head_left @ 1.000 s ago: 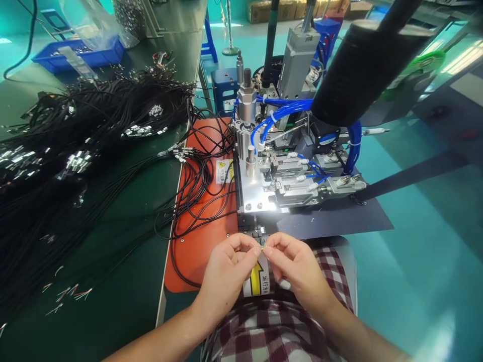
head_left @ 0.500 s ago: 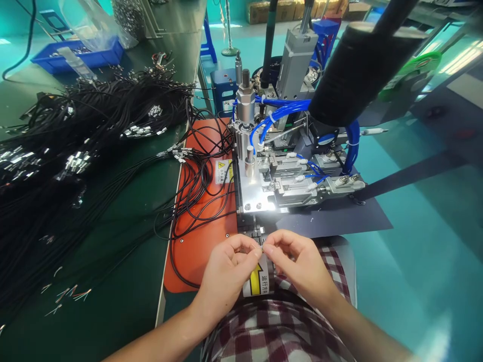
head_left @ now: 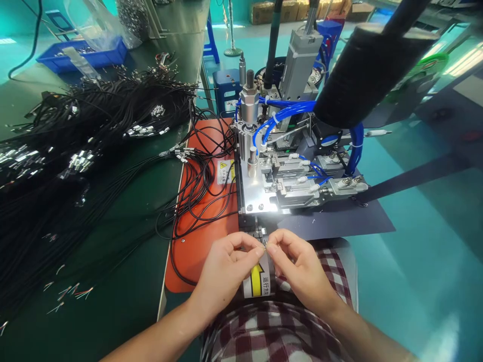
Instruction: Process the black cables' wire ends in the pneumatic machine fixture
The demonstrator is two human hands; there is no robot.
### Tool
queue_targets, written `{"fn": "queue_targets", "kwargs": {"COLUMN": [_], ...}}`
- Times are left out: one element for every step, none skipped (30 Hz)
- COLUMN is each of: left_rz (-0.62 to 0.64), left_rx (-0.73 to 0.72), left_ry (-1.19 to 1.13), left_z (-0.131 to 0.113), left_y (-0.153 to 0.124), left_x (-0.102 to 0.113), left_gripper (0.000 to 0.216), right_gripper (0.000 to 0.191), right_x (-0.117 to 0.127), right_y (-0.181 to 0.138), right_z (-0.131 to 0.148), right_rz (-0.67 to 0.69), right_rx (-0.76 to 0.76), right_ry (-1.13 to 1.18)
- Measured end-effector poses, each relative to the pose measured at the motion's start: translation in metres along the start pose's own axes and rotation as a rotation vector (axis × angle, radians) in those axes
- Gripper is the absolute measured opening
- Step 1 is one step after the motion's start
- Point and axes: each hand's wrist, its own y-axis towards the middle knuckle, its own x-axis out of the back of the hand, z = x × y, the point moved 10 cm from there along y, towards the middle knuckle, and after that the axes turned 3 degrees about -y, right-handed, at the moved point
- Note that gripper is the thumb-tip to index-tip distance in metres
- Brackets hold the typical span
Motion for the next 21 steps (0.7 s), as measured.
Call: {"fn": "queue_targets", "kwargs": {"left_rz": [-0.009, -0.019, -0.029, -0.043, -0.059, -0.078, -0.097, -0.112, -0.121, -0.120, -0.107, -0.082, -0.049, -0.014, 0.016, 0.041, 0.054, 0.058, 0.058, 0.057, 0.055], "left_rx": [-0.014, -0.032, -0.058, -0.096, -0.146, -0.208, -0.283, -0.363, -0.440, -0.513, -0.586, -0.658, -0.730, -0.800, -0.865, -0.921, -0.968, -1.003, -1.031, -1.053, -1.072], "left_ry": [0.022, 0.053, 0.093, 0.145, 0.213, 0.300, 0.399, 0.500, 0.595, 0.677, 0.748, 0.815, 0.884, 0.961, 1.040, 1.113, 1.171, 1.212, 1.237, 1.246, 1.247], "left_z": [-0.002, -0.005, -0.008, -0.014, -0.020, -0.028, -0.036, -0.043, -0.049, -0.053, -0.056, -0.057, -0.057, -0.056, -0.055, -0.053, -0.052, -0.051, -0.051, -0.051, -0.052], "left_y": [0.000, 0.000, 0.000, -0.001, -0.002, -0.004, -0.007, -0.009, -0.012, -0.014, -0.015, -0.017, -0.018, -0.019, -0.020, -0.021, -0.022, -0.022, -0.022, -0.022, -0.021], "left_x": [0.001, 0.003, 0.004, 0.005, 0.005, 0.006, 0.006, 0.005, 0.003, 0.001, -0.001, -0.005, -0.008, -0.012, -0.016, -0.019, -0.020, -0.021, -0.021, -0.021, -0.022], "left_gripper": [0.022, 0.019, 0.015, 0.011, 0.008, 0.005, 0.002, 0.002, 0.005, 0.008, 0.012, 0.016, 0.019, 0.022, 0.025, 0.028, 0.029, 0.030, 0.031, 0.031, 0.031], "right_gripper": [0.022, 0.023, 0.023, 0.023, 0.023, 0.023, 0.023, 0.024, 0.024, 0.025, 0.026, 0.026, 0.026, 0.027, 0.027, 0.026, 0.026, 0.026, 0.025, 0.025, 0.025], "right_x": [0.000, 0.000, 0.001, 0.003, 0.005, 0.008, 0.010, 0.011, 0.012, 0.013, 0.013, 0.014, 0.014, 0.013, 0.012, 0.012, 0.011, 0.011, 0.011, 0.011, 0.012], "right_y": [0.001, 0.002, 0.004, 0.005, 0.006, 0.008, 0.009, 0.010, 0.012, 0.013, 0.015, 0.017, 0.018, 0.020, 0.022, 0.023, 0.025, 0.026, 0.027, 0.028, 0.028], "right_z": [-0.002, -0.003, -0.005, -0.006, -0.007, -0.007, -0.007, -0.006, -0.006, -0.006, -0.008, -0.010, -0.012, -0.015, -0.019, -0.022, -0.026, -0.029, -0.031, -0.033, -0.035], "right_rz": [0.005, 0.008, 0.009, 0.005, -0.002, -0.008, -0.009, -0.008, -0.002, 0.003, 0.008, 0.009, 0.007, 0.005, 0.005, 0.004, 0.003, 0.002, 0.001, 0.000, -0.001], "right_rx": [-0.011, -0.024, -0.036, -0.044, -0.049, -0.051, -0.049, -0.048, -0.053, -0.062, -0.073, -0.084, -0.096, -0.107, -0.117, -0.124, -0.129, -0.132, -0.133, -0.132, -0.131], "right_ry": [0.018, 0.033, 0.041, 0.045, 0.046, 0.045, 0.044, 0.043, 0.040, 0.038, 0.038, 0.043, 0.051, 0.063, 0.075, 0.084, 0.088, 0.088, 0.085, 0.079, 0.072]}}
